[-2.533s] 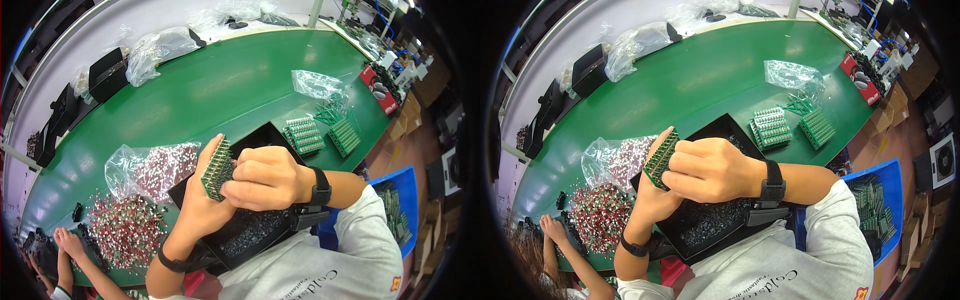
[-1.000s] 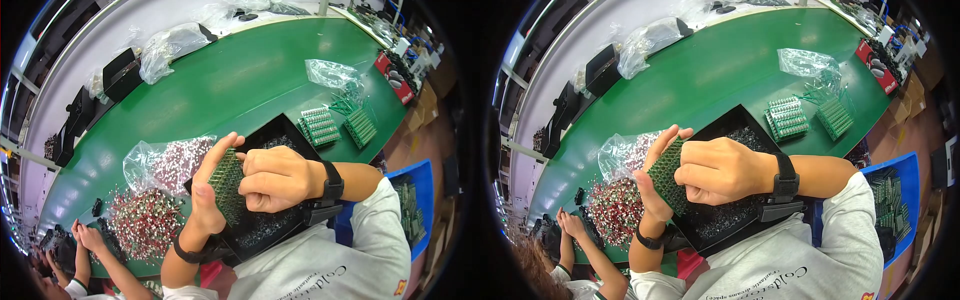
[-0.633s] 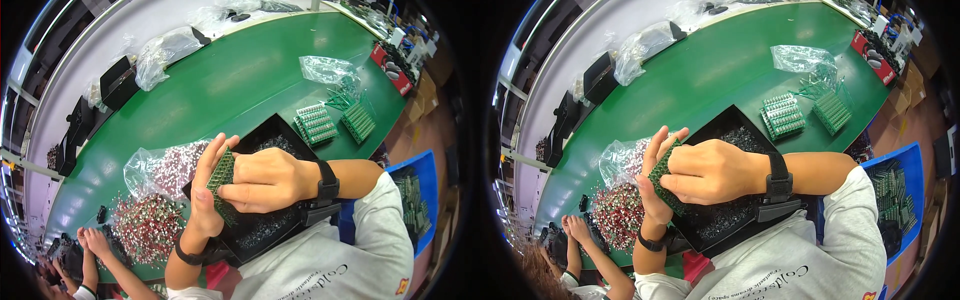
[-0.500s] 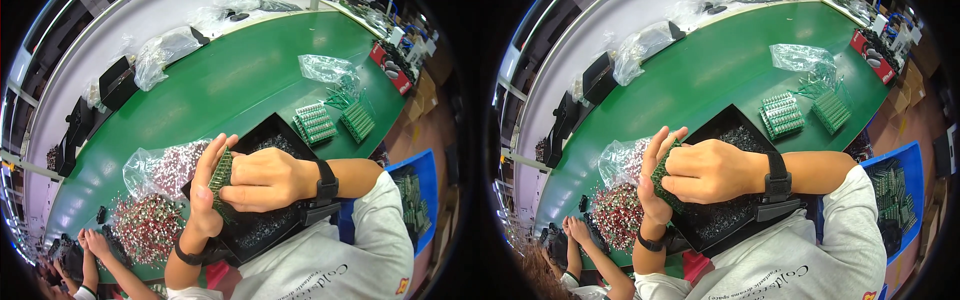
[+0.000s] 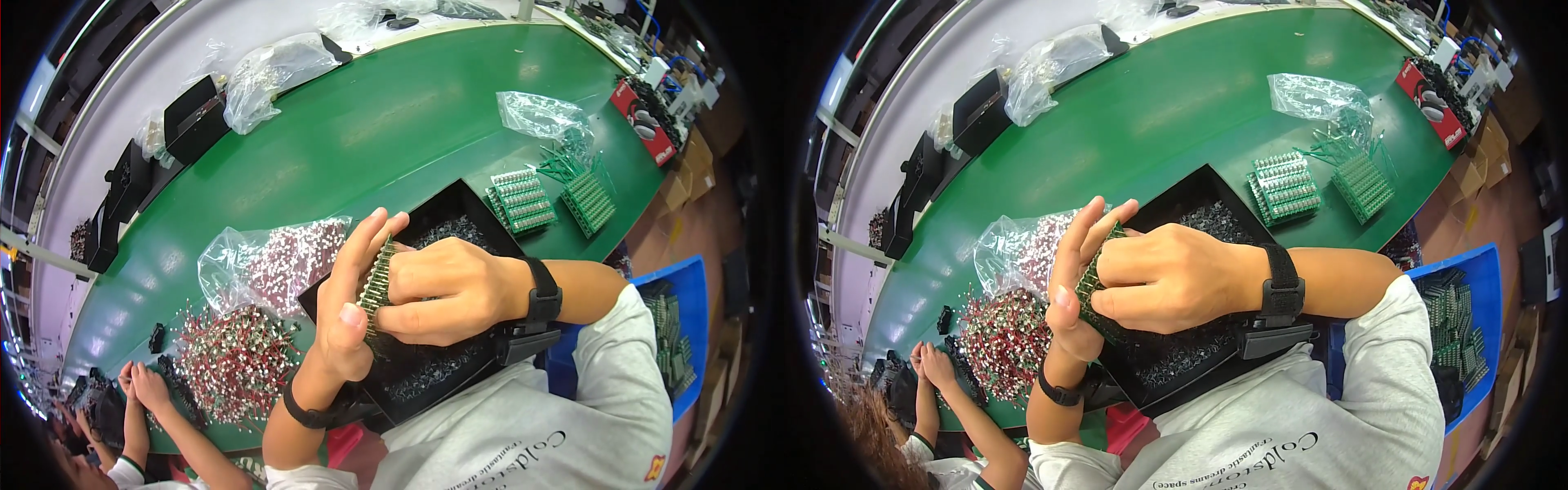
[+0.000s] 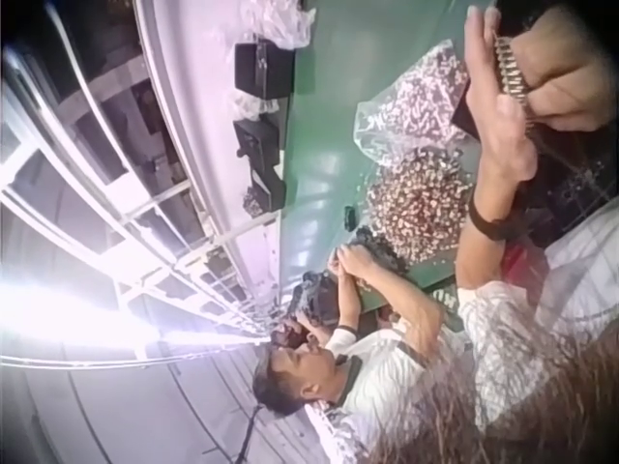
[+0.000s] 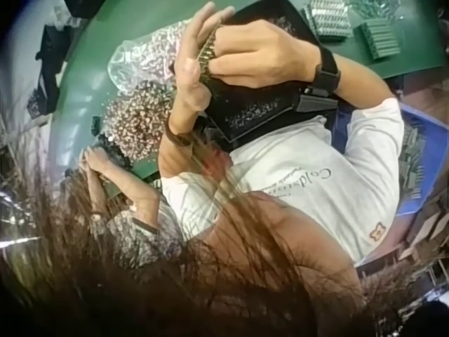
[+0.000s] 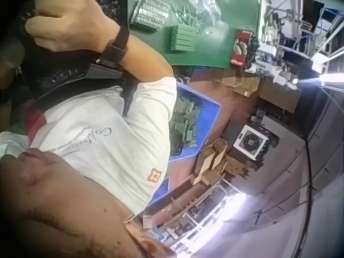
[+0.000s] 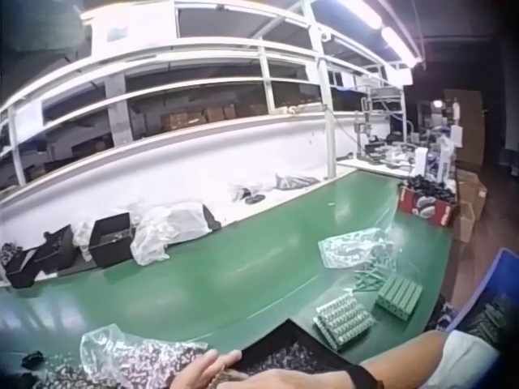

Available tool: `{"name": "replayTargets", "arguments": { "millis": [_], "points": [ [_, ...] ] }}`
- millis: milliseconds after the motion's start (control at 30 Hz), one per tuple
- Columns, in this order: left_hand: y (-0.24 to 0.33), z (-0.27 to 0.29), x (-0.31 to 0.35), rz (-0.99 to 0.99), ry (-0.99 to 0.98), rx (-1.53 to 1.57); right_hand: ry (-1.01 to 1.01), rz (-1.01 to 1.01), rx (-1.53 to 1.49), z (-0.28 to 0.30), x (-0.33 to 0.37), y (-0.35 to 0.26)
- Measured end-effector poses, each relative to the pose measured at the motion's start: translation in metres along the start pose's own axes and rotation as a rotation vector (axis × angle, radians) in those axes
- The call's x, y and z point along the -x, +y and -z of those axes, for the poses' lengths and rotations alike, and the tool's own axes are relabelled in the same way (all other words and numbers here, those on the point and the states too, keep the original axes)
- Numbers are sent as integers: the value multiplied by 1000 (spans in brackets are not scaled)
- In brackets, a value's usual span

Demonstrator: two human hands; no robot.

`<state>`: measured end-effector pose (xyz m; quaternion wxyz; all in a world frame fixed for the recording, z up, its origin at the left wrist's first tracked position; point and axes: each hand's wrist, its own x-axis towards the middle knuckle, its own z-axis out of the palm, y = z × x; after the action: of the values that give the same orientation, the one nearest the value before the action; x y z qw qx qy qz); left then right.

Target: The person picks up a circuit board from a stack, inserts small electronic components into it by hand, and then places it onto a different stack.

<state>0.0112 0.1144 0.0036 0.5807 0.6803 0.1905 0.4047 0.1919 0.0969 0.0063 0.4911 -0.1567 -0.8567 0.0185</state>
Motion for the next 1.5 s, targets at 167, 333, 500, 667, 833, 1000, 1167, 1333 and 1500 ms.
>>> {"name": "replayTargets", "arguments": {
  "millis": [167, 333, 500, 667, 833, 1000, 1167, 1333, 1500],
  "points": [
    [0, -5, -3, -6, 29, -30, 18, 2, 62, 4, -2, 1],
    [1, 2, -4, 84, -5, -135, 39, 4, 58, 1, 0, 2],
    [3, -1, -3, 35, 34, 42, 91, -15, 31, 4, -7, 0],
    [1, -2, -3, 40, 43, 43, 91, -29, 117, 2, -4, 1],
    [-3, -1, -3, -7, 28, -74, 132, -27, 160, -2, -2, 1],
    [-3, -1, -1, -30, 38, -113, 114, -47, 145, -1, -8, -4],
    [-1, -2, -2, -31, 38, -75, 138, -33, 111, 1, -2, -1],
    [-1, -2, -3, -15, 37, -25, 153, -60, 136, 0, -4, 0],
    [-1, -3, -3, -28, 43, -54, 110, -53, 157, -2, -3, 1]
  ]
}}
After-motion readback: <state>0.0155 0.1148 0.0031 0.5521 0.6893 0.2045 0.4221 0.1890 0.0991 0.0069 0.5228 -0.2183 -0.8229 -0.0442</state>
